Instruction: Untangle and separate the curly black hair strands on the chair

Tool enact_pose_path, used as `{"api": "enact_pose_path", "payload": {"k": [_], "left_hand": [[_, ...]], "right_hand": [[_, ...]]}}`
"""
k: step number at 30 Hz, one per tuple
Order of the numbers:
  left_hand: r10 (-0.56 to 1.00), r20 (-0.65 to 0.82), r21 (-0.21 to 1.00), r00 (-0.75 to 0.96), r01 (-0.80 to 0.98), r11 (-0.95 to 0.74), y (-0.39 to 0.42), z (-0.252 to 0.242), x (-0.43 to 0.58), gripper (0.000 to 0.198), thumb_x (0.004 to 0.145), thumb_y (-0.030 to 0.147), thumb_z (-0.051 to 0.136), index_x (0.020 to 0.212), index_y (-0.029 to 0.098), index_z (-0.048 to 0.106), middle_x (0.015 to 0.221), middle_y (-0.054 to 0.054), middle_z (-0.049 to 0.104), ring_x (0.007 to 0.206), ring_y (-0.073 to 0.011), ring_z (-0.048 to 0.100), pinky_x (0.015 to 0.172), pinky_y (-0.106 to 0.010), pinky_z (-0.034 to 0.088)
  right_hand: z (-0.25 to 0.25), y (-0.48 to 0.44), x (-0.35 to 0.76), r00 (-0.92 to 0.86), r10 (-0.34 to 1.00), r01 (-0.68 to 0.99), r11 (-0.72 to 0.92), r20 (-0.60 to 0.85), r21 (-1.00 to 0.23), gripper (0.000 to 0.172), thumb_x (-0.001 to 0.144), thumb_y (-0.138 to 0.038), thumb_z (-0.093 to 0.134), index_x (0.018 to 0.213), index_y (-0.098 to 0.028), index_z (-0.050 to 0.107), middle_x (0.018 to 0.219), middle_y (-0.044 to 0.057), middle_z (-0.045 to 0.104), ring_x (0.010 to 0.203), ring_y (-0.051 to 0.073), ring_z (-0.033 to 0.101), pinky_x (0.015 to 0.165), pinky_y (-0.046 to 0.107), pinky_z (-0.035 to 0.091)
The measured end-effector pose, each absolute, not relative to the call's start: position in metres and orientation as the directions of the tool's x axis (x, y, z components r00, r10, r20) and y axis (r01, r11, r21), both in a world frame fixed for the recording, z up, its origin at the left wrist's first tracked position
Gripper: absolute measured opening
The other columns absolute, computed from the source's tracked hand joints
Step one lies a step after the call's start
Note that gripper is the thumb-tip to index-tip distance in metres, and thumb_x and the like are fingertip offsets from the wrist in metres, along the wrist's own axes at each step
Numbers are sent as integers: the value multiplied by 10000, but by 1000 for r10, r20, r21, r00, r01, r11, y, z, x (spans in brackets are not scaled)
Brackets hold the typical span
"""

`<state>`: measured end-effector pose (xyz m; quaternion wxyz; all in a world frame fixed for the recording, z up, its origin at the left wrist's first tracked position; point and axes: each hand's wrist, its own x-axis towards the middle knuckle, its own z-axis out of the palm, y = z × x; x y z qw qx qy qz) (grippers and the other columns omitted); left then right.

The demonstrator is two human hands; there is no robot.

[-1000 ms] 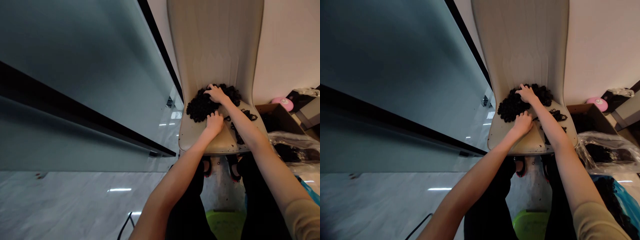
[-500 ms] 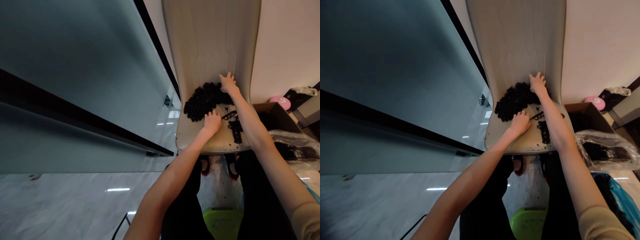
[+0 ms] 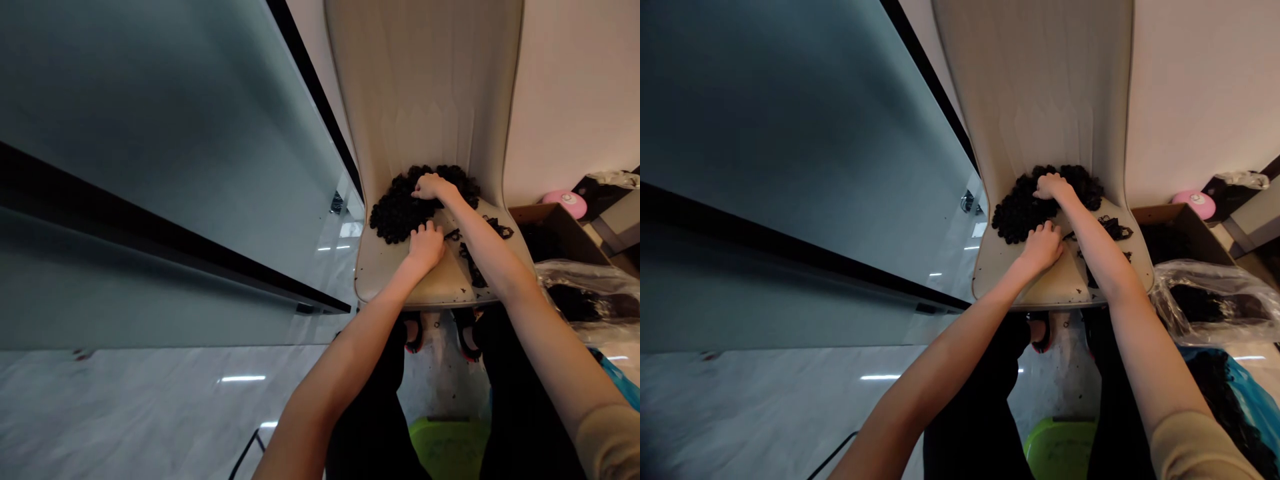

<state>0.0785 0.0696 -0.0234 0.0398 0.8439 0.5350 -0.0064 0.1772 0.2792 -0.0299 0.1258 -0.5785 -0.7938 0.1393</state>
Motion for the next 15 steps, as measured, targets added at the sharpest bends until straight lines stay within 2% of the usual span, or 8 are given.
{"api": "enact_pose_path", "payload": {"k": [3, 6, 8, 11, 15], "left_hand": [[901, -58, 66, 429, 902, -426, 69, -23, 77, 383, 992, 267, 494, 1341, 120, 555, 1400, -207, 527, 1271, -328, 520, 995, -442, 461], [899, -59, 71, 433, 900, -429, 69, -23, 76, 380, 993, 265, 488, 1338, 119, 554, 1397, -210, 525, 1266, -328, 526, 997, -444, 464], [900, -58, 75, 433, 900, -428, 69, -23, 76, 372, 991, 262, 493, 1328, 120, 562, 1391, -210, 530, 1271, -330, 525, 1002, -444, 465], [899, -57, 86, 433, 900, -428, 70, -24, 76, 362, 992, 269, 496, 1311, 120, 578, 1383, -206, 538, 1273, -331, 525, 1008, -448, 467], [901, -57, 87, 430, 901, -425, 71, -25, 76, 364, 990, 273, 497, 1310, 121, 584, 1389, -202, 539, 1270, -329, 529, 1018, -452, 468]], "right_hand": [[-32, 283, 177, -268, 962, 931, 245, -50, -270, 528, 770, -626, 764, 1019, -163, 820, 1117, 199, 746, 1214, 412, 622, 1051, 612, 475], [-29, 283, 180, -311, 945, 922, 275, -101, -271, 468, 784, -582, 764, 1002, -171, 820, 988, 146, 767, 1091, 332, 688, 1011, 506, 527], [-23, 279, 185, -296, 951, 915, 254, -94, -313, 391, 820, -502, 752, 988, -154, 814, 942, 131, 768, 1002, 289, 707, 953, 432, 551], [-11, 272, 192, -222, 975, 879, 207, 16, -429, 292, 873, -390, 704, 958, -125, 792, 957, 144, 766, 949, 264, 700, 922, 388, 542], [7, 264, 204, -120, 978, 799, 198, 172, -568, 289, 926, -388, 613, 941, -131, 745, 911, 130, 749, 917, 243, 674, 928, 392, 532]]}}
